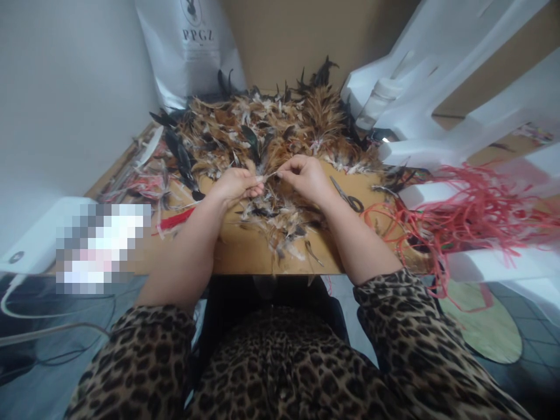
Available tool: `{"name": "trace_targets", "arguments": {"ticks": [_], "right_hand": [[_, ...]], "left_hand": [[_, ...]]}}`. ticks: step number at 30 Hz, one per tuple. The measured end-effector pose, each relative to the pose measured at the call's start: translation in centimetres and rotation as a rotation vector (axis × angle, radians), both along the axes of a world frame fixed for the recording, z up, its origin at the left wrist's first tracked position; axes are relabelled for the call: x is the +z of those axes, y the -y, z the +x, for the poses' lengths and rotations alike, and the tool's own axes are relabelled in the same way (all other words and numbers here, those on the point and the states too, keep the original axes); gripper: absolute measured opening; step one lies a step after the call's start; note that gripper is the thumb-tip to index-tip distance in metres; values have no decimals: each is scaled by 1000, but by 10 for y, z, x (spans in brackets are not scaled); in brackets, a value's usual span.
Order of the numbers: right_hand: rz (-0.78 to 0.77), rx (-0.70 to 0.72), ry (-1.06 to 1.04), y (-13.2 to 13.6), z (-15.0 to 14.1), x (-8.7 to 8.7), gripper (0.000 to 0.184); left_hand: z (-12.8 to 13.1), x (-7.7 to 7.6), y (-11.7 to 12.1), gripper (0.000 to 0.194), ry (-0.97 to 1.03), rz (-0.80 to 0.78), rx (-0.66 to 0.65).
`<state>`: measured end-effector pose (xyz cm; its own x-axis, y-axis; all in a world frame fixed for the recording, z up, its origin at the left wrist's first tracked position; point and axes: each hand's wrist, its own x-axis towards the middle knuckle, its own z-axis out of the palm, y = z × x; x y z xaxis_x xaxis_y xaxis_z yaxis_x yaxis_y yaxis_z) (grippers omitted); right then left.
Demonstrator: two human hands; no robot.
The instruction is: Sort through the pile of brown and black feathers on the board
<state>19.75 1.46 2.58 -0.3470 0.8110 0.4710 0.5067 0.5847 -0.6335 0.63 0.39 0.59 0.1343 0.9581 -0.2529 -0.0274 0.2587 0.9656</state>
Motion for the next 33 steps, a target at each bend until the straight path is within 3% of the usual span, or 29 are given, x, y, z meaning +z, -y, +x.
{"name": "trace_targets", "arguments": {"ticks": [4,8,12,16,21,23,25,29,33], "right_hand": [[163,119,127,9,-3,5,15],[315,240,332,19,-9,9,21],[333,262,383,22,-10,13,24],[186,294,254,14,-5,15,16],[-256,373,-46,-4,5,9,19],[-454,407,-141,-11,8,1,24],[-558,415,-223,-18,10,-8,28],[-398,184,-294,-23,7,-23,27],[-378,131,-294,-18,-3,-25,23]], "left_hand": [[1,0,1,20,-169,48,-25],[7,8,10,21,-396,98,-208],[14,16,19,21,-479,131,-358],[16,17,23,20,-462,205,-404],[17,18,26,17,-364,291,-465],[19,19,28,18,-318,312,-454],[21,19,28,19,-274,321,-406],[23,15,22,20,-152,346,-206],[23,8,12,20,-44,305,38]]}}
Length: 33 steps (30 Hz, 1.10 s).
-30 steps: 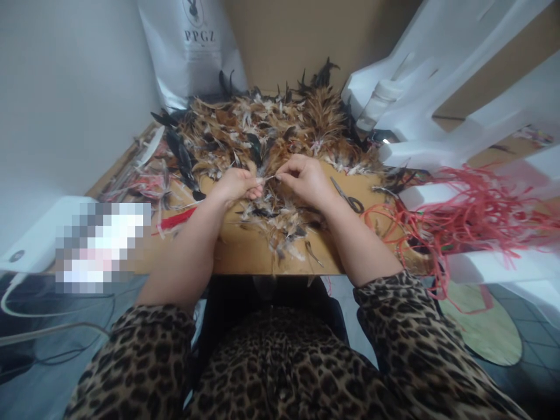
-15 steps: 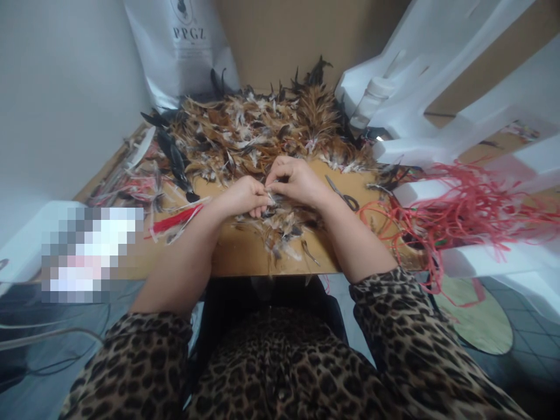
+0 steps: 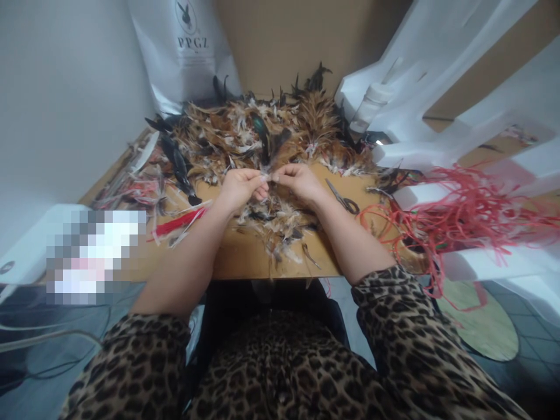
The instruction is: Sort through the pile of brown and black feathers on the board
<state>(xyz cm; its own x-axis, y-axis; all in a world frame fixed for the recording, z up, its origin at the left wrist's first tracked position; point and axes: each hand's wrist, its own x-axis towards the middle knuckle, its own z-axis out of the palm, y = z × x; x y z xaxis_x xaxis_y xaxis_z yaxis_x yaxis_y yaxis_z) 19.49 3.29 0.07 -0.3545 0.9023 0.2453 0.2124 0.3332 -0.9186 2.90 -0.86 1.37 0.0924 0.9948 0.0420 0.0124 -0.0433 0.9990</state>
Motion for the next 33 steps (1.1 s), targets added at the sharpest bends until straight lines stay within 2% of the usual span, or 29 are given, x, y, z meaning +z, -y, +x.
{"name": "trace_targets", "arguments": {"ticks": [2,7,11,14,17,21,23,25,27,28,33], "right_hand": [[43,-23,32,5,-5,1,25],[439,-33,269,17,-12,5,18],[629,-13,485,25,-16,6,23],[747,13,616,31,-18,10,30],[800,15,710,38,-18,19,34],[733,24,653,37,-9,33,25],[610,43,525,29,-1,35,18],[402,89,353,20,7,32,17],[167,145,187,10,14,26,22],[102,151,114,6,15,23,24],[85,81,-64,3,8,13,23]], "left_hand": [[-1,-4,-4,18,50,-25,71],[-3,-11,-11,17,72,-70,141],[-1,-11,-11,15,28,-84,170],[-1,-10,-9,12,-72,-83,161],[-4,-11,-6,10,-284,30,101],[-8,-12,0,19,-515,204,-134],[-8,-9,4,19,-516,221,-240],[-5,-5,7,16,-433,189,-309],[-3,-1,10,16,-312,129,-315],[-2,0,10,17,-247,102,-298],[0,0,5,20,64,30,-118]]}}
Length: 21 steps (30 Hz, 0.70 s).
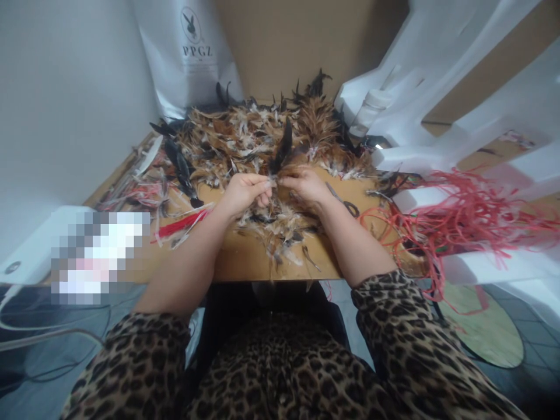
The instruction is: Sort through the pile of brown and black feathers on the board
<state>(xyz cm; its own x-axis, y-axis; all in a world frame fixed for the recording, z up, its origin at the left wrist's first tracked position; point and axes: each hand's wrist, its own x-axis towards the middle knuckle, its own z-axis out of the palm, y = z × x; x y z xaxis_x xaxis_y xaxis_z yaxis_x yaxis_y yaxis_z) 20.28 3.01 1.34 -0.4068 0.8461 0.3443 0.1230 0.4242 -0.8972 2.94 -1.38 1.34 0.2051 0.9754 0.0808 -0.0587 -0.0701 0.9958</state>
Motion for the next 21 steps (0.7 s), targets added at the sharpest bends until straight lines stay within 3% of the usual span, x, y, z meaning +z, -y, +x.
{"name": "trace_targets", "arguments": {"ticks": [4,7,11,14,18,21], "right_hand": [[-10,-73,2,4,-11,-4,22],[179,-143,165,9,-16,-5,20],[550,-196,482,23,-21,0,22],[668,-189,681,31,-21,7,25],[539,-25,602,26,-11,15,16],[187,200,354,14,1,15,15]], "left_hand": [[0,-4,-6,19,159,-118,90],[-1,-6,-9,13,179,-181,132],[-2,-9,-12,16,-21,-144,170],[-5,-10,-10,21,-298,-84,94],[-11,-5,-5,18,-515,-24,-187],[-14,2,1,20,-414,-70,-389]]}}
